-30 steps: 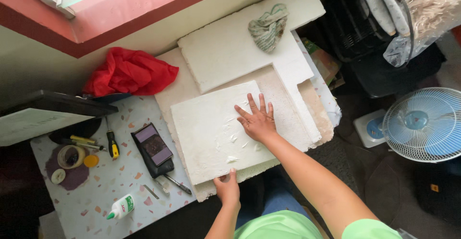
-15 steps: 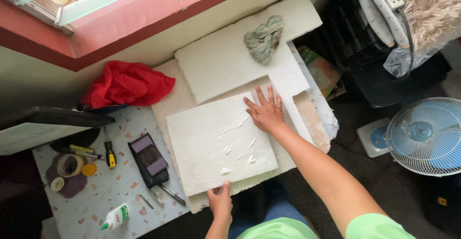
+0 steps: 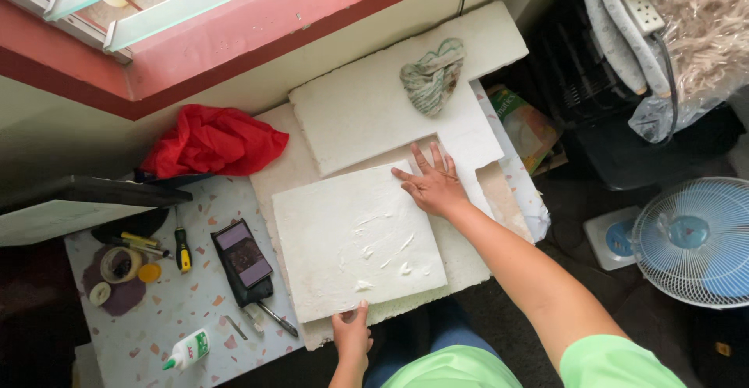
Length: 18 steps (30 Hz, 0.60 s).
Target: The person smooths a white substance on a rectangular board with their hands, then flips the board over to reveal a sketched design. They continue to press and smooth the surface of the board.
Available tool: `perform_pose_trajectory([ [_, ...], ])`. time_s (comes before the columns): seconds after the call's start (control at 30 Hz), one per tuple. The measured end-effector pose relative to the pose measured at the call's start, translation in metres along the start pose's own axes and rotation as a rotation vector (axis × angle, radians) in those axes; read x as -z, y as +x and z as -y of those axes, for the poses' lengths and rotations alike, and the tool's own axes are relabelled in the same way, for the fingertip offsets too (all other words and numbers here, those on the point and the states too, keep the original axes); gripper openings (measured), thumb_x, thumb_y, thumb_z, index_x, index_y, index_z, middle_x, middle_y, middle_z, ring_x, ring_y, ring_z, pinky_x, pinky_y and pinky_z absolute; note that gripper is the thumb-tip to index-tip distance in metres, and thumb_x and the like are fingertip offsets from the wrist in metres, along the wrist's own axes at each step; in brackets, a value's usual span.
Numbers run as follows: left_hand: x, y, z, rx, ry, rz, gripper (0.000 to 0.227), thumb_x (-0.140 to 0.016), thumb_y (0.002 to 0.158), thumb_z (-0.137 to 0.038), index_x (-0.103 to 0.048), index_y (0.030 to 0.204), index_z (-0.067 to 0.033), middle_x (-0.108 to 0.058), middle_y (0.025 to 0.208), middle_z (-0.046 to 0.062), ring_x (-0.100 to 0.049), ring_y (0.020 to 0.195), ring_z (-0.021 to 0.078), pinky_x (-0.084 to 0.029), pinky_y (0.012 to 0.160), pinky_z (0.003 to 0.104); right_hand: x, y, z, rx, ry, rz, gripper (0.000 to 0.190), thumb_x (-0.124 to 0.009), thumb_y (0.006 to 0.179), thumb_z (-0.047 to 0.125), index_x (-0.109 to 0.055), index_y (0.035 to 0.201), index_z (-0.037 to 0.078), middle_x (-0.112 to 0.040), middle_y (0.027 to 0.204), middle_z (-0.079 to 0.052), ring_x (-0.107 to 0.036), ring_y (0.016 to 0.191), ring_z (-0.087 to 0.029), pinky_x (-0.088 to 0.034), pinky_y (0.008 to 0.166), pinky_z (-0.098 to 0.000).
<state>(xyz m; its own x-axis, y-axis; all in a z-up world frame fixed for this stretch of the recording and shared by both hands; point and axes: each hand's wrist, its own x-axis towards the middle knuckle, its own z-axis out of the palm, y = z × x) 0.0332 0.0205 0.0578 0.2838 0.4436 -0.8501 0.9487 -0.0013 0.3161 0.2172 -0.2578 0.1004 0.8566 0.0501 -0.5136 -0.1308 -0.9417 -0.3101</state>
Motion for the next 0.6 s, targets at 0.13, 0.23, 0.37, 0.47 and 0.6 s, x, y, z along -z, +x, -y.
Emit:
perform_pose_trajectory([
  [0.13,-0.001,0.002,-0.002,0.018,0.022,-0.012,0.044,-0.077,0.09,-0.044,-0.055,0.116,-0.015,-0.063,0.107,0.008,-0.055,0.07,0.0218,-0.047,0.057,0.038,-0.011,-0.02,0.0,0.044,-0.027,0.031,0.055,-0.016,0.105,0.056,-0.014,0.16,0.053,0.017,0.173,-0.003,0.022,0.156,-0.04,0.006,0.124,-0.0611],
  [0.23,-0.001,0.001,0.002,0.007,0.001,-0.015,0.045,-0.078,0.087,-0.043,-0.056,0.115,-0.015,-0.064,0.102,0.008,-0.055,0.068,0.0207,-0.048,0.056,0.037,-0.023,-0.036,-0.014,0.126,-0.055,0.154,0.053,-0.021,0.104,0.058,-0.02,0.157,0.059,0.021,0.173,0.002,0.024,0.158,-0.032,0.007,0.126,-0.0545],
  [0.37,0.0,-0.007,-0.006,0.031,-0.001,-0.017,0.042,-0.078,0.089,-0.042,-0.056,0.113,-0.0157,-0.062,0.096,0.008,-0.054,0.068,0.0202,-0.047,0.058,0.037,-0.01,-0.023,-0.028,0.146,-0.093,0.129,0.053,-0.017,0.101,0.061,-0.026,0.154,0.06,0.02,0.172,0.007,0.023,0.158,-0.031,0.008,0.126,-0.0552],
  [0.47,-0.002,-0.003,-0.006,0.035,0.01,-0.018,0.043,-0.077,0.089,-0.043,-0.055,0.113,-0.0156,-0.061,0.091,0.01,-0.054,0.07,0.0203,-0.047,0.059,0.037,-0.003,-0.001,-0.036,0.132,-0.071,0.093,0.056,-0.014,0.099,0.064,-0.027,0.154,0.059,0.019,0.172,0.006,0.022,0.157,-0.033,0.006,0.126,-0.0566],
  [0.6,0.0,-0.01,-0.008,0.045,0.017,-0.032,0.045,-0.077,0.088,-0.043,-0.056,0.116,-0.0157,-0.063,0.094,0.011,-0.057,0.075,0.0214,-0.05,0.064,0.037,-0.01,0.022,-0.045,0.185,-0.07,-0.007,0.053,-0.02,0.101,0.062,-0.031,0.153,0.059,0.01,0.174,0.007,0.016,0.159,-0.034,-0.003,0.126,-0.0555],
])
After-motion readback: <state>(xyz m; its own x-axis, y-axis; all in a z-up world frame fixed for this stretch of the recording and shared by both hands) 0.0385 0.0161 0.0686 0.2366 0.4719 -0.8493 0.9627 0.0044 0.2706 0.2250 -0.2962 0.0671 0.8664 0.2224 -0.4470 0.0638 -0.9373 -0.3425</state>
